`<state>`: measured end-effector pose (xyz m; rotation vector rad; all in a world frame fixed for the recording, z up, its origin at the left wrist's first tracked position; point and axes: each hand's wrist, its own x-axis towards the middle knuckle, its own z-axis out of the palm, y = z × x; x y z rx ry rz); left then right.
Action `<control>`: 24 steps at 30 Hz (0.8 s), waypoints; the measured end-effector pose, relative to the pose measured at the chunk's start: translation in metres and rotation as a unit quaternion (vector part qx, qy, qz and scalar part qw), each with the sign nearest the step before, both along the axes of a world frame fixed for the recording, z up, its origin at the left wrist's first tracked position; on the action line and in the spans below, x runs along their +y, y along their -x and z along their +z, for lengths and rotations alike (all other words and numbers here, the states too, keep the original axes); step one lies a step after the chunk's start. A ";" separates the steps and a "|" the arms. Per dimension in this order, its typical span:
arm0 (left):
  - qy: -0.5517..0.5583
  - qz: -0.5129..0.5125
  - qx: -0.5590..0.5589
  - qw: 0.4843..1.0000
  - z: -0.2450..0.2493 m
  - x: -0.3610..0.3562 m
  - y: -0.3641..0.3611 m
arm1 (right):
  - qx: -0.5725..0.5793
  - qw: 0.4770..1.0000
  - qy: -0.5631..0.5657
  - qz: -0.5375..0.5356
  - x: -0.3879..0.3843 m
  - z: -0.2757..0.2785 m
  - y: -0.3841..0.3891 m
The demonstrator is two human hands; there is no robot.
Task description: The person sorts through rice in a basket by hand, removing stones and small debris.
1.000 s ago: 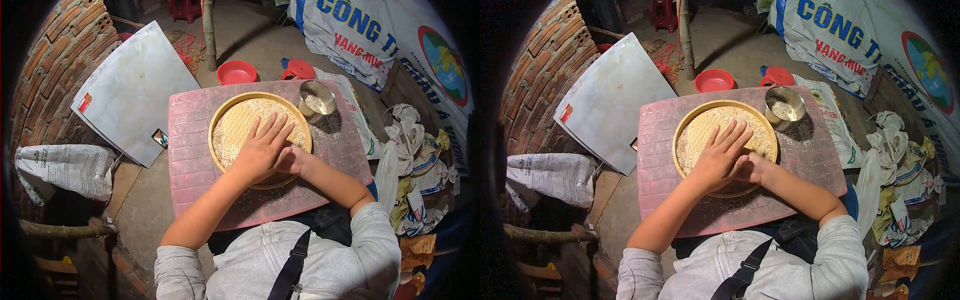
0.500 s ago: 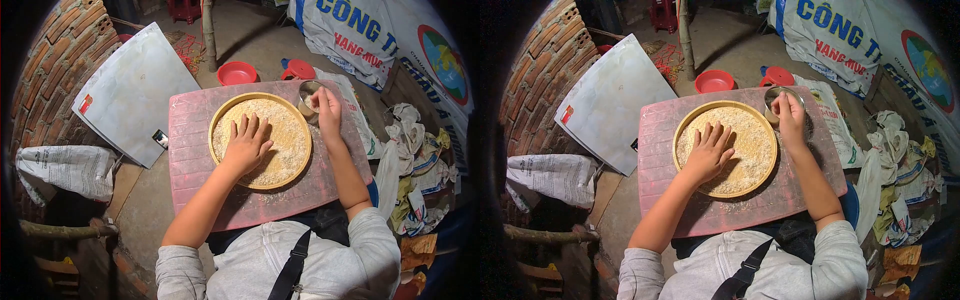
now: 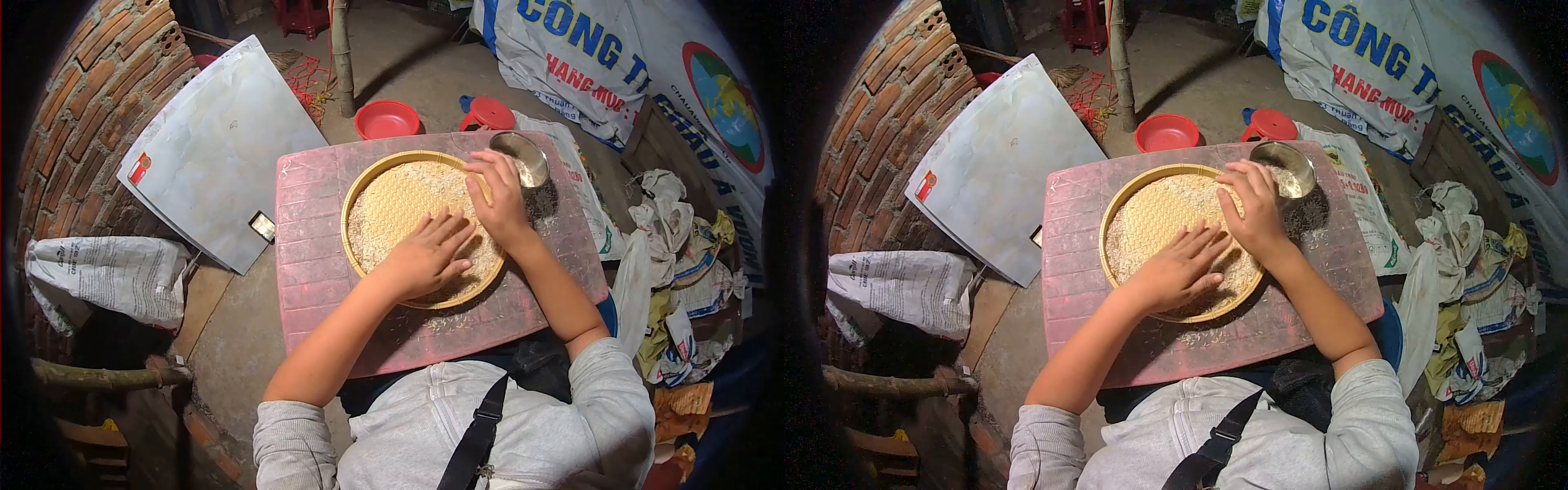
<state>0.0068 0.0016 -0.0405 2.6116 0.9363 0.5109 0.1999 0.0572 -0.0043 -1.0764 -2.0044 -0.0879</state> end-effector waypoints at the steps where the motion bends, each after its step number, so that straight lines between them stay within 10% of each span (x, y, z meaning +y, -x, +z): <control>1: -0.021 0.013 0.018 1.000 0.003 0.002 0.004 | 0.004 1.000 0.000 0.023 -0.002 0.000 0.002; 24: -0.104 0.192 0.004 0.976 -0.011 0.019 0.012 | 0.058 0.979 0.113 0.158 -0.015 -0.004 0.018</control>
